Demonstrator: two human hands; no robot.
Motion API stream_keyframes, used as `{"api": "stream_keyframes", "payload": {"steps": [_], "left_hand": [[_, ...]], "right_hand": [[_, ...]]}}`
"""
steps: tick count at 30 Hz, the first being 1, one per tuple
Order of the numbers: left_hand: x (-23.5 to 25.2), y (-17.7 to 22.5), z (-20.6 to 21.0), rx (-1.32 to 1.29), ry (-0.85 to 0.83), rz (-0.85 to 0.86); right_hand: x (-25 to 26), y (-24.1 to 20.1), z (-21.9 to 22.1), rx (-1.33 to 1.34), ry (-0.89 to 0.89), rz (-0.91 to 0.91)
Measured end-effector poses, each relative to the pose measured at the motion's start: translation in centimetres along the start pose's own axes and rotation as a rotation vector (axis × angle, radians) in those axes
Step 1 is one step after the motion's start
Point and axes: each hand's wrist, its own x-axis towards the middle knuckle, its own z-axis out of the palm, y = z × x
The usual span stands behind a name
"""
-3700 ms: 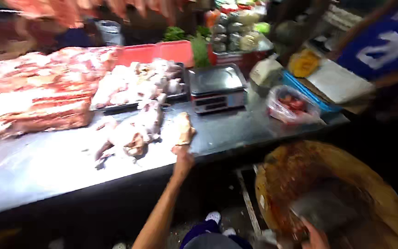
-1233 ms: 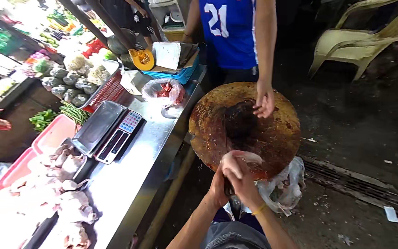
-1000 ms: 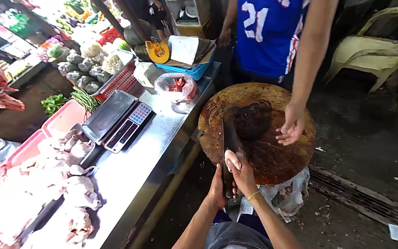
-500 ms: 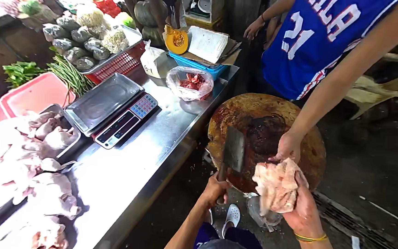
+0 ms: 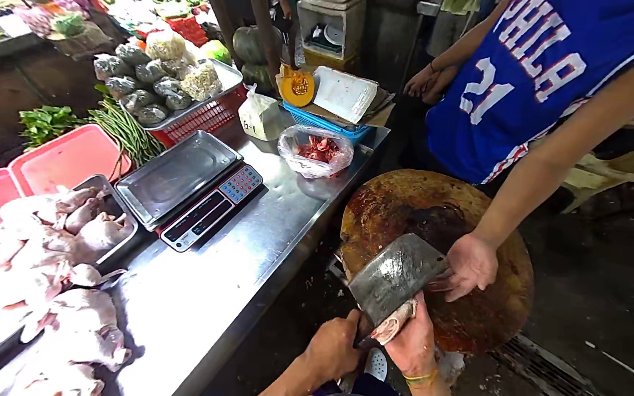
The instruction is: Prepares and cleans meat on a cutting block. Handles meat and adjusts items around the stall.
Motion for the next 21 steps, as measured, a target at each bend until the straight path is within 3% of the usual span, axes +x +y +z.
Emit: {"api": "stream_keyframes", "payload": {"steps": [4, 7, 11, 14, 17, 19, 21], "left_hand": [[-2.0, -2.2, -0.1, 0.063, -0.047, 0.027], [-3.3, -2.8, -0.6, 0.053, -0.048, -0.006], [-5.5, -5.2, -0.9, 0.128, 0.004, 0.002], [-7.0, -8.1, 0.1, 0.242, 0.139, -0.022], [-7.0, -9.6, 0.3, 0.313, 0.146, -0.114], [-7.0, -9.4, -0.5, 0.337, 0.109, -0.164], [-6.5, -8.4, -1.7, 0.370, 0.093, -0.168]], "right_hand": [[2.9, 0.2, -0.6, 0.120, -0.396, 0.069], [3.9, -0.9, 1.1, 0.109, -0.371, 0.012], [6.5, -5.0, 2.2, 0.029, -0.431, -0.241], [6.4, -9.7, 4.0, -0.164, -0.504, -0.341], [3.6, -13.4, 6.1, -0.497, -0.465, -0.458], [1.1, -11.7, 6.9, -0.903, -0.290, -0.569], [-0.5, -7.4, 6.2, -1.310, -0.293, -0.682]]}}
